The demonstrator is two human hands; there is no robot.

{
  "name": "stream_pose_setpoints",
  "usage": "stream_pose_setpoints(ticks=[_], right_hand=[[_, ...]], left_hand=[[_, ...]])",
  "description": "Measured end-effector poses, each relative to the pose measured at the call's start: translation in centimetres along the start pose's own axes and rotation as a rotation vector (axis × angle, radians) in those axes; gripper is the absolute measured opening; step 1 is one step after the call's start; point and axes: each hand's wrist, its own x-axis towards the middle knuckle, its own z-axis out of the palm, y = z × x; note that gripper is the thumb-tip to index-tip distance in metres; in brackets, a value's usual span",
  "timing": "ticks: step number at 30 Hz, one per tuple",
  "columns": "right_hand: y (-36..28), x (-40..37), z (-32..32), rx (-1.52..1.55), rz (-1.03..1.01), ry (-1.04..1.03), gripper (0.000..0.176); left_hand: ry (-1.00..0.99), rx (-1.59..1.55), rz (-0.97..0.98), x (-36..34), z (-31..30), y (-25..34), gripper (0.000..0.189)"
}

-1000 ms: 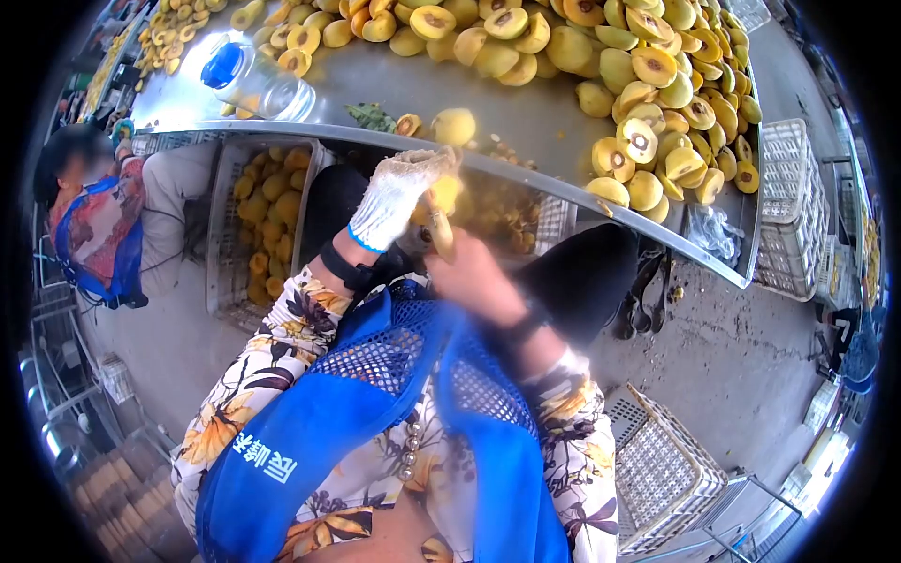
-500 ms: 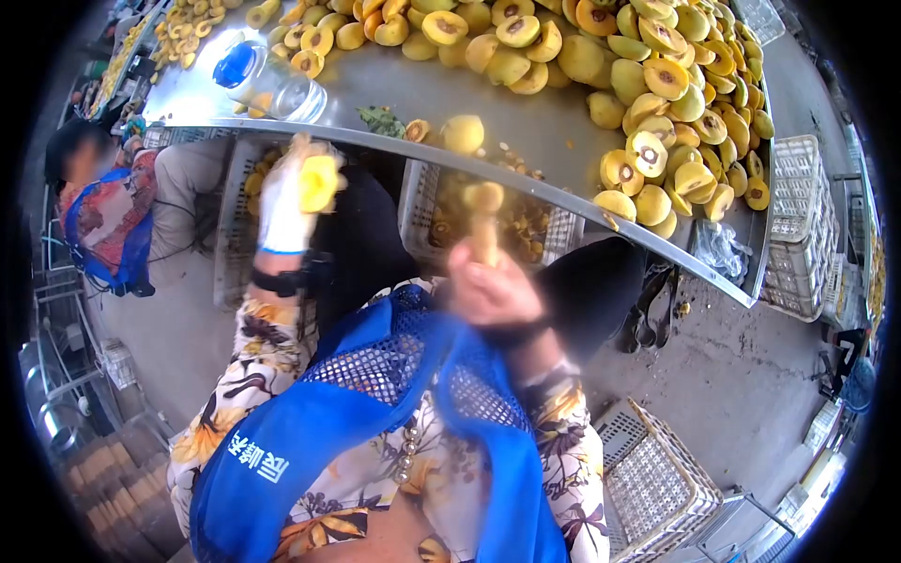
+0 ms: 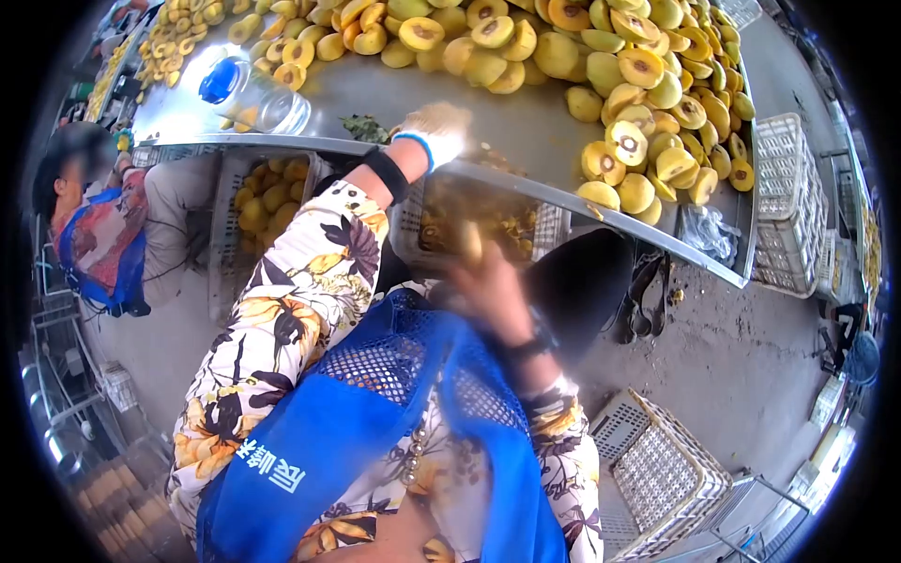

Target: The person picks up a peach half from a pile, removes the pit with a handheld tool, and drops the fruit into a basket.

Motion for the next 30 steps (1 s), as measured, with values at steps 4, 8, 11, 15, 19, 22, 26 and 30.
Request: stream_pose_setpoints(ticks=[4, 8, 11, 15, 19, 22, 26, 30], right_hand=[[-1.7, -1.2, -1.3, 0.091, 0.096, 0.053, 0.032], [-3.8, -0.2, -2.1, 0.085, -0.018, 0.089, 0.025], [-4.8, 1.5, -1.2, -0.017, -0.178, 0.082, 0.024], [-5.8, 2.4, 0.5, -0.038, -0.187, 0.049, 0.023], [-5.6, 1.8, 1.2, -0.053, -0.202, 0.052, 0.019], [-5.6, 1.4, 1.5, -0.062, -0.142, 0.026, 0.020], [-5.1, 1.2, 1.8, -0.044, -0.156, -0.024, 0.023], [-4.9, 1.3, 1.6, -0.083, -0.140, -0.091, 0.025]], left_hand=[[0.060, -0.365, -0.054, -1.7, -3.7, -0.7, 0.022], [-0.059, -1.844, -0.305, -7.8, -5.7, -2.0, 0.031], [0.062, -2.029, -0.276, -11.0, -5.5, -0.9, 0.044], [0.238, -1.733, -0.236, -12.9, -2.6, 0.1, 0.041], [0.294, -1.651, -0.278, -12.7, -0.5, 0.5, 0.037], [0.373, -1.732, -0.315, -12.5, -1.0, 2.1, 0.036], [0.522, -1.234, -0.129, -12.5, 0.7, 1.6, 0.033], [0.211, -1.593, -0.125, -12.3, -2.0, 0.2, 0.029]])
